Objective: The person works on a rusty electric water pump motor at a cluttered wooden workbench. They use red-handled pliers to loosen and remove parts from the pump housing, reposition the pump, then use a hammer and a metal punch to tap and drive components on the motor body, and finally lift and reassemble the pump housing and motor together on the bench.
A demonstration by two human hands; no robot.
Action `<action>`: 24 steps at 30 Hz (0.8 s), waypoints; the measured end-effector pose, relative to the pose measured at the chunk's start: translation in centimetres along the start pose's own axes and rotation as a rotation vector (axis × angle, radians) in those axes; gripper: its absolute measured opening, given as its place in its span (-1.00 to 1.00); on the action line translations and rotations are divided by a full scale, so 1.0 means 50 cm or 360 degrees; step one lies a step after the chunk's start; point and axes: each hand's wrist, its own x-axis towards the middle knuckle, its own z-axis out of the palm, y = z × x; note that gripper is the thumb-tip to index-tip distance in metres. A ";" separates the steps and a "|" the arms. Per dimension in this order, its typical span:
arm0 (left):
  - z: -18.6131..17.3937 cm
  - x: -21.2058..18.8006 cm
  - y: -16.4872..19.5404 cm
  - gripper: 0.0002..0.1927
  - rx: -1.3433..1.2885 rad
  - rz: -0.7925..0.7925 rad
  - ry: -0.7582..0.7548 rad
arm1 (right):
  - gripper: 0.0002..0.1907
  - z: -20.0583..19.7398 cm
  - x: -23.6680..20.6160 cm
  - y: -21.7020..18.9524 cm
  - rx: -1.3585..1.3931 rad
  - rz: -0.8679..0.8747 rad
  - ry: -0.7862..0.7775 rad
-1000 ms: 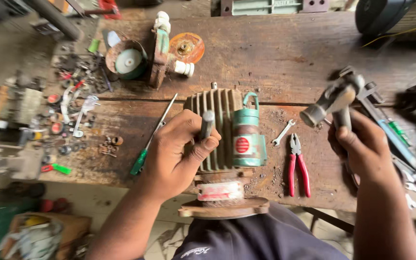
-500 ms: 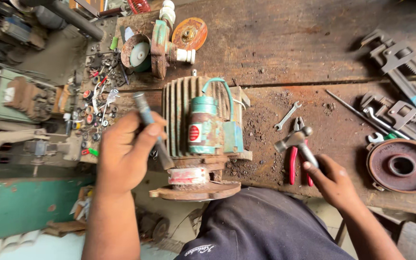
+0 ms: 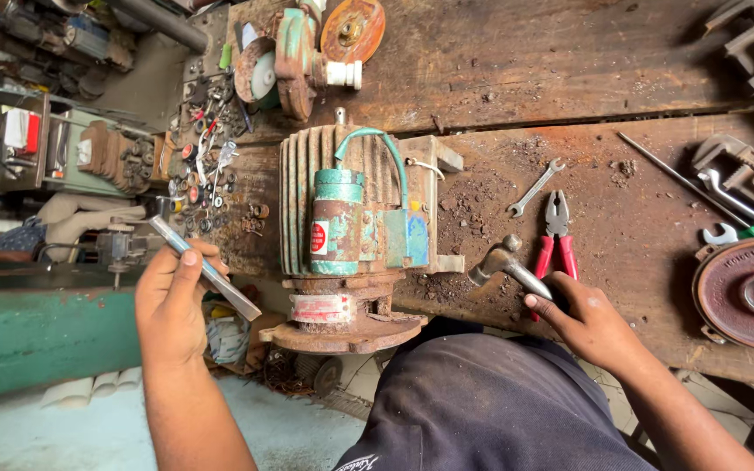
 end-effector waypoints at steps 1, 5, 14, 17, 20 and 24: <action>-0.007 -0.003 -0.009 -0.75 -0.0014 -0.0015 0.0014 | -0.54 0.001 0.004 -0.003 -0.0015 -0.0003 -0.0005; -0.026 -0.003 -0.047 -0.75 -0.0094 -0.0050 0.0011 | -0.53 0.007 0.021 -0.011 -0.0001 -0.0057 0.0036; -0.071 -0.001 -0.158 -0.77 -0.0347 -0.0144 0.0002 | -0.57 0.038 0.044 0.000 0.0329 0.0032 0.0258; -0.090 0.003 -0.226 -0.77 -0.0442 -0.0228 0.0044 | -0.54 0.049 0.058 -0.003 0.0392 0.0159 0.0367; -0.097 0.011 -0.313 -0.75 -0.0599 -0.0374 0.0022 | -0.58 0.057 0.065 -0.023 0.0274 0.0142 0.0484; -0.079 0.032 -0.439 -0.75 -0.0596 -0.0395 -0.0053 | -0.57 0.076 0.050 -0.067 0.0272 0.0220 0.0636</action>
